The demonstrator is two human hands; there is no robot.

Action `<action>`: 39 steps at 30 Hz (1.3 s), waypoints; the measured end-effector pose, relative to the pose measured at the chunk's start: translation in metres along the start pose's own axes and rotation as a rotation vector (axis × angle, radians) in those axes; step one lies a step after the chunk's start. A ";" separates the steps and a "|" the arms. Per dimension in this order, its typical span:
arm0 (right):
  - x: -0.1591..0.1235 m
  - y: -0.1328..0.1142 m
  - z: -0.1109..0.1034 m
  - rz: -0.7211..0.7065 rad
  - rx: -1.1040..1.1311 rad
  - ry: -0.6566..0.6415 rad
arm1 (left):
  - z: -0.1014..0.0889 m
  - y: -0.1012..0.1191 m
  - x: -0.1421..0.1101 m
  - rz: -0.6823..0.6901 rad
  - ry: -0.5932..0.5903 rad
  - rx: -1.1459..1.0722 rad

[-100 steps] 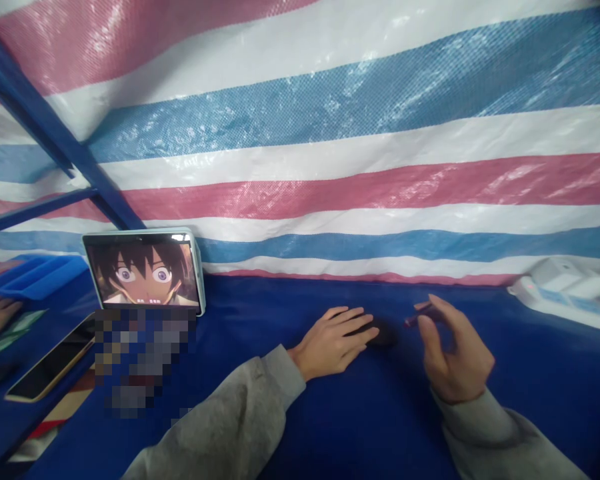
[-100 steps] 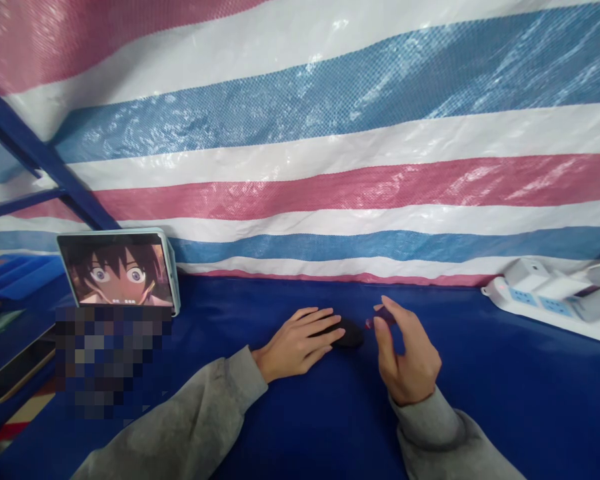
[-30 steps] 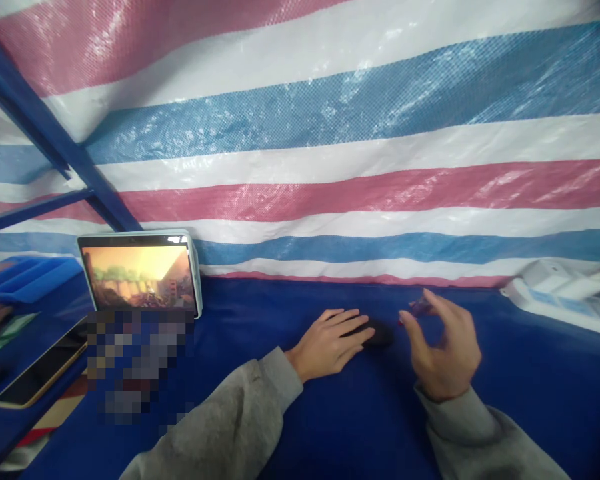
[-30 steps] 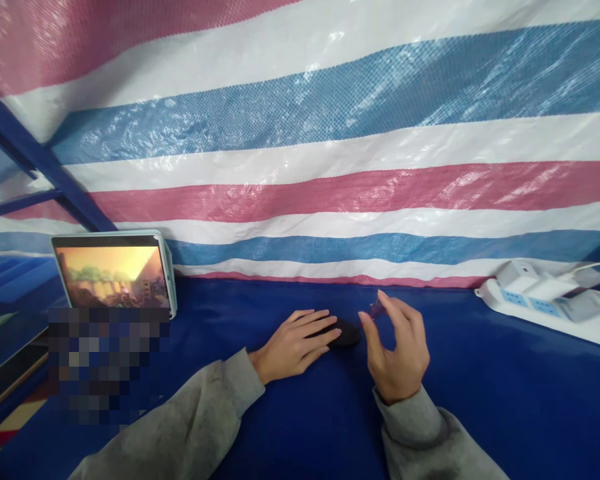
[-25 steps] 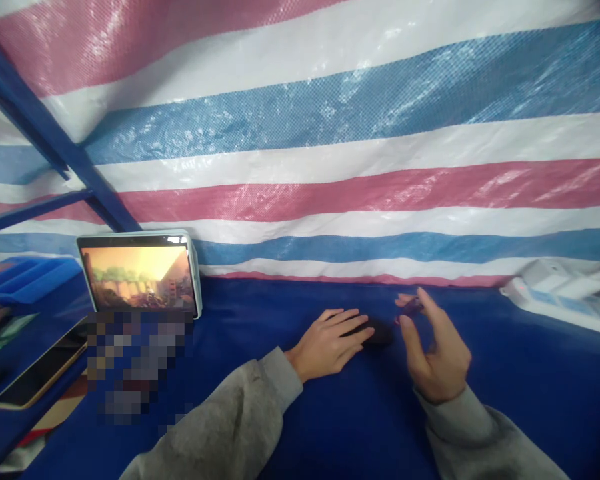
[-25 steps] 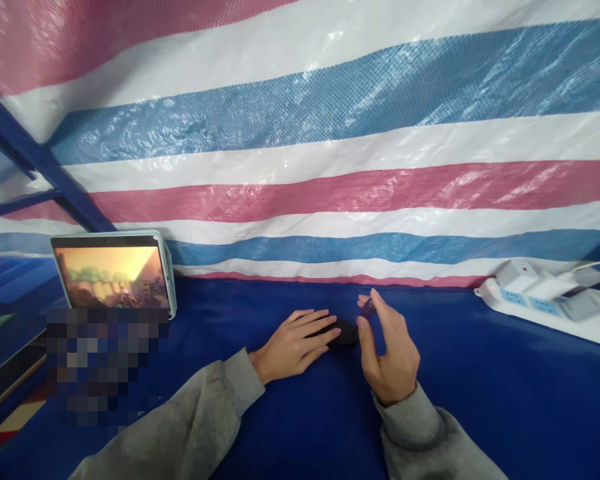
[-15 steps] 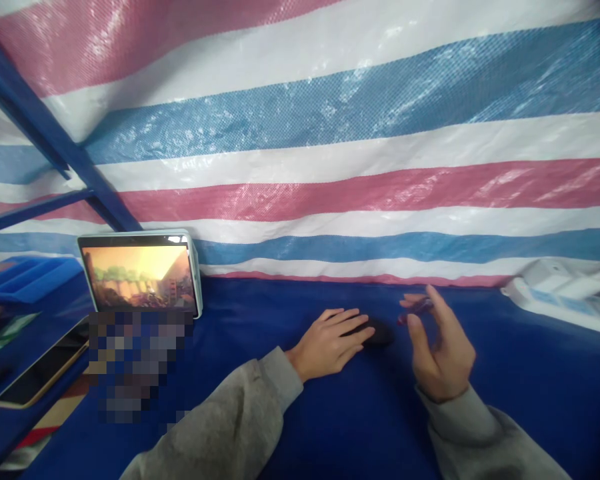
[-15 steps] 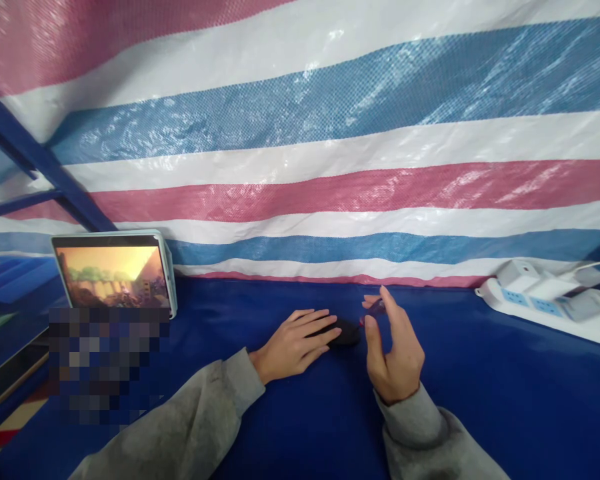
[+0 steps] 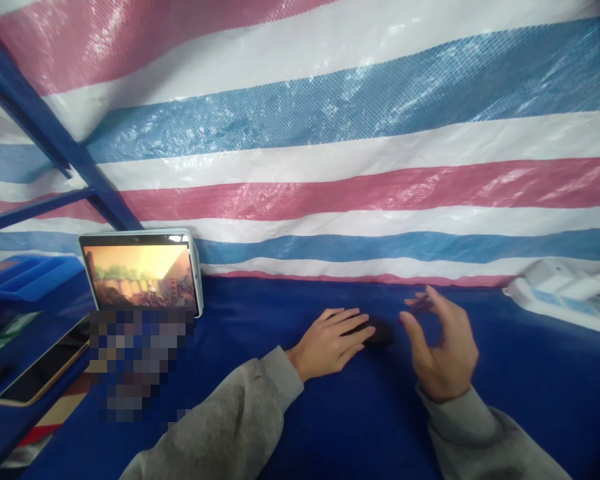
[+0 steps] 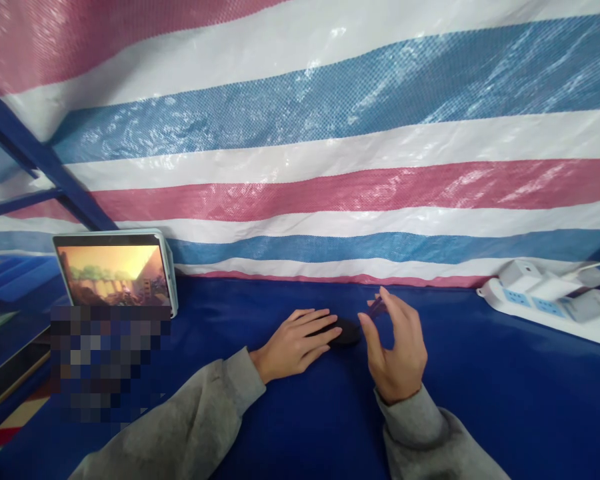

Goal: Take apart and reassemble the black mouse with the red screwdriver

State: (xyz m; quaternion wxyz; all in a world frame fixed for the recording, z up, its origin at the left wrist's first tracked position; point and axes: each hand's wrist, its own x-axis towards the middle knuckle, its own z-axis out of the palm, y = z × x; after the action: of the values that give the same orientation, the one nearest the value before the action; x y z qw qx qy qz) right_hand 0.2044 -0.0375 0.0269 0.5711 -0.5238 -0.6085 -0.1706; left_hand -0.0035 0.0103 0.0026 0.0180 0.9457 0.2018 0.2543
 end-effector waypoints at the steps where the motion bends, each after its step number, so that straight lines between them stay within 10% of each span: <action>1: 0.001 -0.001 0.000 -0.020 -0.034 0.032 | 0.000 0.000 0.000 0.001 0.002 0.000; 39: -0.001 0.000 -0.001 0.039 0.146 -0.033 | 0.001 0.000 0.000 -0.003 0.020 -0.007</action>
State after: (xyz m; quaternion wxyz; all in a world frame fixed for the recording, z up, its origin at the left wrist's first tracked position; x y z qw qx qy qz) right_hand 0.2053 -0.0388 0.0266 0.6009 -0.4955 -0.6182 -0.1059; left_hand -0.0032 0.0101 0.0019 0.0195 0.9427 0.2024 0.2644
